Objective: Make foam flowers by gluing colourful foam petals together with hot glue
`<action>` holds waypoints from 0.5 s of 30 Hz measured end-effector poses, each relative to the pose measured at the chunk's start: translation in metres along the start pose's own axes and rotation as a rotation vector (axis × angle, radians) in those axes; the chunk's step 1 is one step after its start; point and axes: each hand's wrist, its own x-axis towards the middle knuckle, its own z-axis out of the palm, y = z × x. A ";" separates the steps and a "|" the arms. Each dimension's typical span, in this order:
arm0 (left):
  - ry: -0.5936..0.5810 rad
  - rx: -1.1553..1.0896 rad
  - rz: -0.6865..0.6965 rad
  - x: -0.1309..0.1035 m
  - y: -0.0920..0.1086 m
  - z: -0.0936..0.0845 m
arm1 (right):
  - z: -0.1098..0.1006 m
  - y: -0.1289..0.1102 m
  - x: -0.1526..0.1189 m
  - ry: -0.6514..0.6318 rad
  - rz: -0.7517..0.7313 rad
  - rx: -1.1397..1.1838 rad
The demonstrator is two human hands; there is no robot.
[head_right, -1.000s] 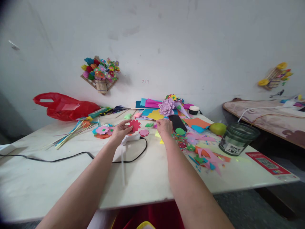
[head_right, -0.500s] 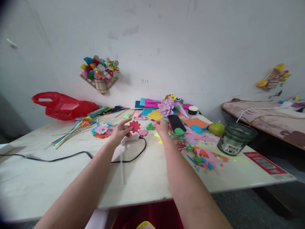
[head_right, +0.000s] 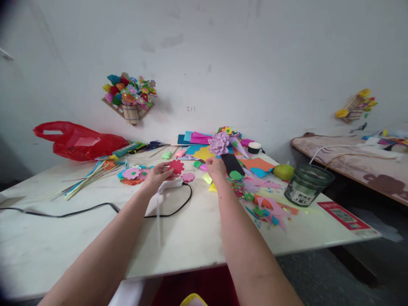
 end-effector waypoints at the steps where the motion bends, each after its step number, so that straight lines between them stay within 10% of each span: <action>1: -0.002 0.000 -0.001 0.000 0.000 0.000 | -0.004 -0.002 -0.001 0.002 0.015 -0.051; 15: -0.059 0.102 0.056 -0.005 0.000 0.004 | -0.035 -0.020 0.001 -0.304 0.063 -0.396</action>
